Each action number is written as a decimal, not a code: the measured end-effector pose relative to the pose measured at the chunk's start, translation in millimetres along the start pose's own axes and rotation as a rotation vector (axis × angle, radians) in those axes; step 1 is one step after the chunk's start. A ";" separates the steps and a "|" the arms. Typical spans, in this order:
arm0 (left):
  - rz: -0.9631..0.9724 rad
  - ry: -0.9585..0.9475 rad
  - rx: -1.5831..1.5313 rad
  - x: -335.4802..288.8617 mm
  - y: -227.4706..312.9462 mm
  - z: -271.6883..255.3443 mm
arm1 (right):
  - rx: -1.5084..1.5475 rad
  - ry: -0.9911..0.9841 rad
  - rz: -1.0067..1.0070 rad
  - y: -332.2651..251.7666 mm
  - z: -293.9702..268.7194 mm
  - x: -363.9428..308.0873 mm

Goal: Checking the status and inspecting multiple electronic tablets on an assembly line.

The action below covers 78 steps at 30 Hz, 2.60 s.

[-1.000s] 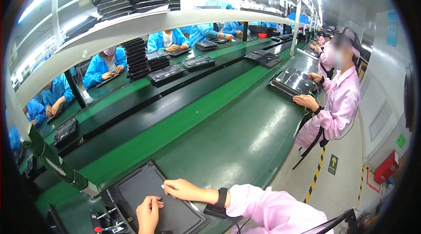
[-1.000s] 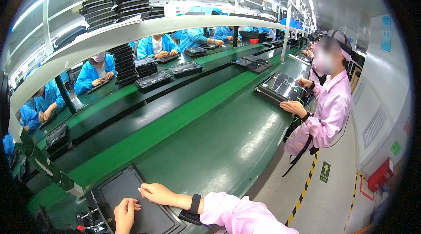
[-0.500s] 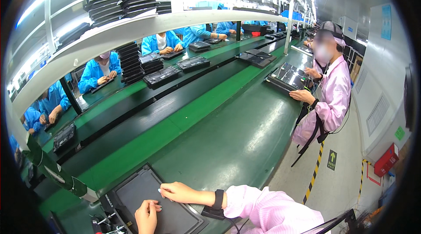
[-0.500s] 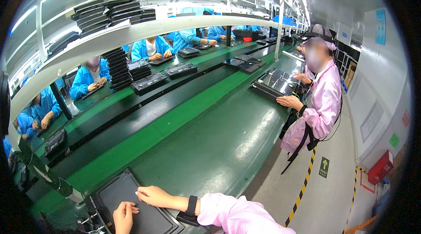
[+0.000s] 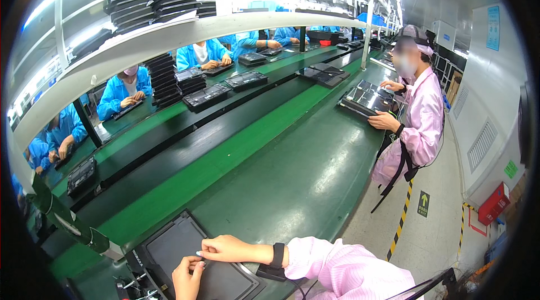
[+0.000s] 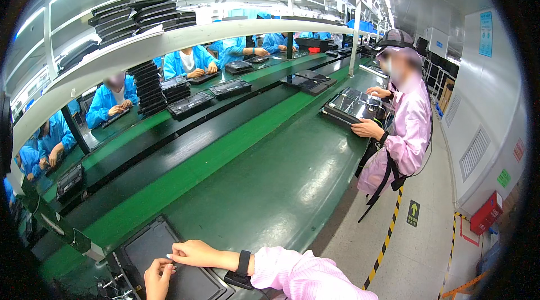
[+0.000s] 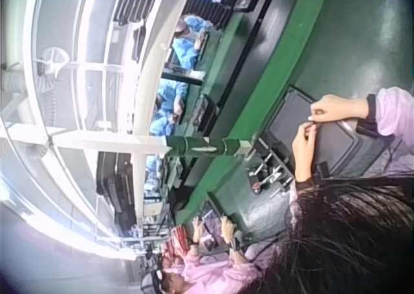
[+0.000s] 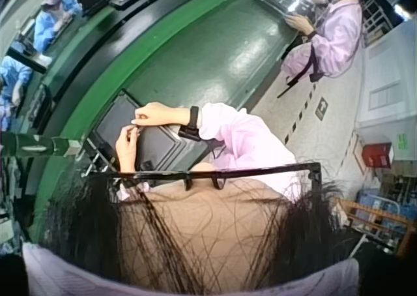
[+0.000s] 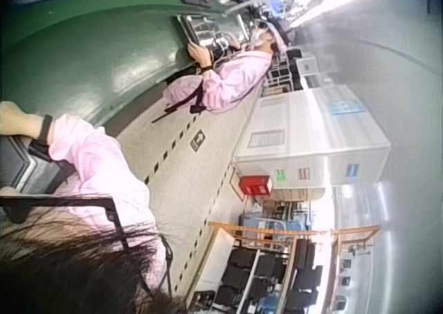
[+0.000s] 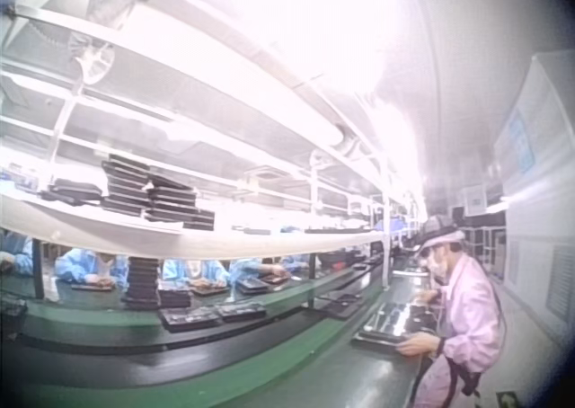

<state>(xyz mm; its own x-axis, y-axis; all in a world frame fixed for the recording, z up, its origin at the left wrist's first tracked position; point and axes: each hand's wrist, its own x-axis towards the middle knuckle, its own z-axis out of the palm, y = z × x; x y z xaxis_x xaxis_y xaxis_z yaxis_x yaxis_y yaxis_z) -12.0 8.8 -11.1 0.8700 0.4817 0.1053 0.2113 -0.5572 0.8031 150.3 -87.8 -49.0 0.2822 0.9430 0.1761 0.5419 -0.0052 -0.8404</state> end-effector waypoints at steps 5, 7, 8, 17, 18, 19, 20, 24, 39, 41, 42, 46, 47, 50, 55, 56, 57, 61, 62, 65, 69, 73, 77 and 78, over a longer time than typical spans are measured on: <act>0.029 -0.022 -0.060 -3.2 1.9 0.8 | -0.019 0.054 -0.082 -1.1 1.8 -1.5; 0.042 -0.017 -0.035 -3.7 1.1 0.9 | 0.000 -0.008 -0.033 -1.2 1.2 -2.2; 0.048 0.007 0.095 -2.0 0.1 0.9 | -0.018 0.011 -0.042 -1.2 0.8 -2.6; 0.091 0.045 0.179 -2.6 -2.9 -0.1 | -0.085 -0.004 -0.120 0.0 2.4 -3.5; 0.096 0.047 0.202 -2.5 -2.4 -0.7 | -0.090 0.016 -0.137 0.6 3.0 -3.5; 0.102 0.050 0.223 -2.5 -2.1 -1.2 | -0.086 0.012 -0.135 1.3 3.4 -3.7; 0.104 0.050 0.224 -2.3 -1.9 -1.8 | -0.070 -0.001 -0.127 1.9 3.8 -3.6; 0.133 0.067 0.251 -2.6 -2.4 -2.3 | -0.088 0.004 -0.133 1.1 4.1 -3.1; 0.120 0.078 0.111 -5.6 -27.9 5.5 | 0.185 0.262 -0.166 5.1 8.0 2.9; 0.219 0.177 0.135 -4.3 -28.5 6.9 | 0.216 0.233 -0.101 11.5 9.6 4.2; 0.233 0.146 0.122 -3.5 -27.9 7.7 | 0.292 0.245 -0.285 14.5 7.5 4.5; 0.263 0.161 0.048 -4.3 -25.5 2.7 | 0.499 0.282 0.029 17.3 10.7 5.9; 0.201 0.158 0.099 -5.2 -24.3 0.8 | 0.465 0.268 0.082 16.0 10.6 5.5; 0.105 0.109 0.108 -3.3 -22.2 0.0 | 0.353 0.360 0.186 13.3 7.8 5.2; 0.146 0.082 0.155 0.1 -19.7 0.5 | 0.512 0.142 -0.016 11.3 3.7 2.9; 0.127 0.066 0.139 0.2 -18.5 -0.4 | 0.543 0.103 0.004 9.7 2.2 2.0; 0.153 0.086 0.137 -0.3 -16.9 -0.3 | 0.546 0.088 0.022 8.2 1.5 1.9; 0.190 0.092 0.146 2.0 -14.0 -1.7 | 0.551 0.061 0.008 2.1 -0.5 3.1; 0.183 0.095 0.150 2.0 -14.0 -1.4 | 0.552 0.064 0.010 1.5 -0.9 3.3; 0.180 0.094 0.151 2.4 -14.8 -0.8 | 0.548 0.064 -0.006 1.5 -1.1 3.3; 0.182 0.082 0.142 1.3 -15.4 -2.1 | 0.535 0.059 -0.007 3.5 0.6 3.5; 0.190 0.095 0.148 1.2 -15.8 -2.4 | 0.553 0.043 -0.035 5.6 1.1 3.0; 0.201 0.084 0.158 0.6 -17.3 -2.4 | 0.608 0.026 -0.133 6.5 0.9 2.1; 0.204 0.080 0.166 0.8 -17.9 -2.3 | 0.602 0.036 -0.139 6.5 0.9 2.0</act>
<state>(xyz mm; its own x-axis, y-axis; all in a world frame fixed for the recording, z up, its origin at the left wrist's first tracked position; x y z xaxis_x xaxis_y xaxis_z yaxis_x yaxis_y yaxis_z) -16.1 20.7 -24.1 0.8654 0.3962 0.3068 0.1106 -0.7482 0.6542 153.7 -85.7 -54.6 0.2734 0.9095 0.3133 0.0366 0.3156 -0.9482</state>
